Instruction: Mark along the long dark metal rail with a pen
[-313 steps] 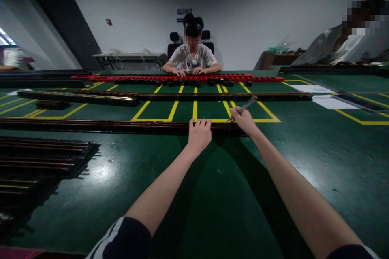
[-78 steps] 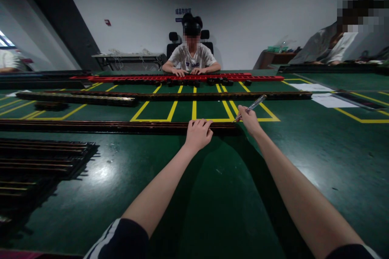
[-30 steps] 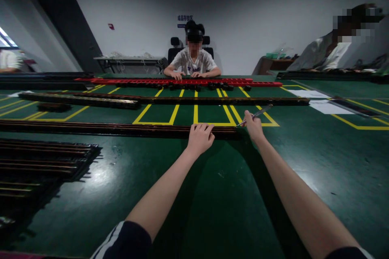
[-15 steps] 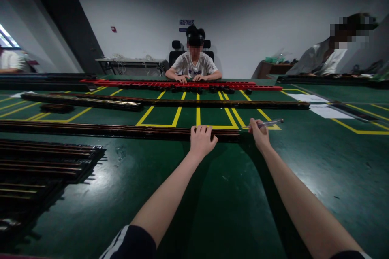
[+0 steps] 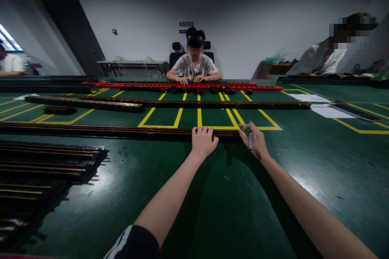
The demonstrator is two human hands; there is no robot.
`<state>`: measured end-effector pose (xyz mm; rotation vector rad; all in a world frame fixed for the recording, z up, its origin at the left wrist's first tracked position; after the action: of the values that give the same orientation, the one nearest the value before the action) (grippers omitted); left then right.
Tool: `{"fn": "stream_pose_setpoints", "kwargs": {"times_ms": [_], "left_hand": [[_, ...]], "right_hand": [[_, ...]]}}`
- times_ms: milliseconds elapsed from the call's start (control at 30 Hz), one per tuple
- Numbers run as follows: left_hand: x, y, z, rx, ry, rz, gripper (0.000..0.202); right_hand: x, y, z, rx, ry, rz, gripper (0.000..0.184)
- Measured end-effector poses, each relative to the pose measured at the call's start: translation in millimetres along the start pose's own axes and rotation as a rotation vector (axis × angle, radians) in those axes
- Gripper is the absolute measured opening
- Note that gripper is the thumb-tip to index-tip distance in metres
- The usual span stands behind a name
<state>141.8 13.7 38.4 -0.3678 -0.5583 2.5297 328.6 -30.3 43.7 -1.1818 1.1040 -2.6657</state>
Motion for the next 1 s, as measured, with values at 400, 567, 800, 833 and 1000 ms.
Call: {"fn": "stream_pose_setpoints", "kwargs": {"times_ms": [400, 567, 800, 833, 1000], "left_hand": [[0.1, -1.2, 0.0, 0.029, 0.008, 0.011, 0.041], [5.7, -3.1, 0.5, 0.009, 0.082, 0.045, 0.04], [12.5, -4.0, 3.8, -0.016, 0.061, 0.124, 0.039], [14.1, -3.8, 4.3, -0.023, 0.053, 0.141, 0.039], [16.6, -2.9, 1.7, -0.005, 0.017, 0.151, 0.038]], "right_hand": [[9.0, 4.1, -30.7, 0.296, 0.27, 0.13, 0.022], [11.5, 2.4, -30.9, 0.274, 0.355, 0.121, 0.021], [10.9, 1.5, -12.8, 0.096, 0.39, 0.128, 0.022], [10.7, 1.8, -9.3, 0.068, 0.383, 0.126, 0.024], [13.6, 4.7, -11.8, 0.103, 0.325, 0.171, 0.024]]}}
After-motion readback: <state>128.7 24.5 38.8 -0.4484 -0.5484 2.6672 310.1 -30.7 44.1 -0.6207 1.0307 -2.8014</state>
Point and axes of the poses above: each hand's wrist, its own y-axis away from the middle knuckle, its own z-axis out of the back of the hand, x = y × z, the point moved 8 cm from there along -y, towards the middle knuckle, and after that the axes turned 5 degrees about -y, right-handed, at the moved point
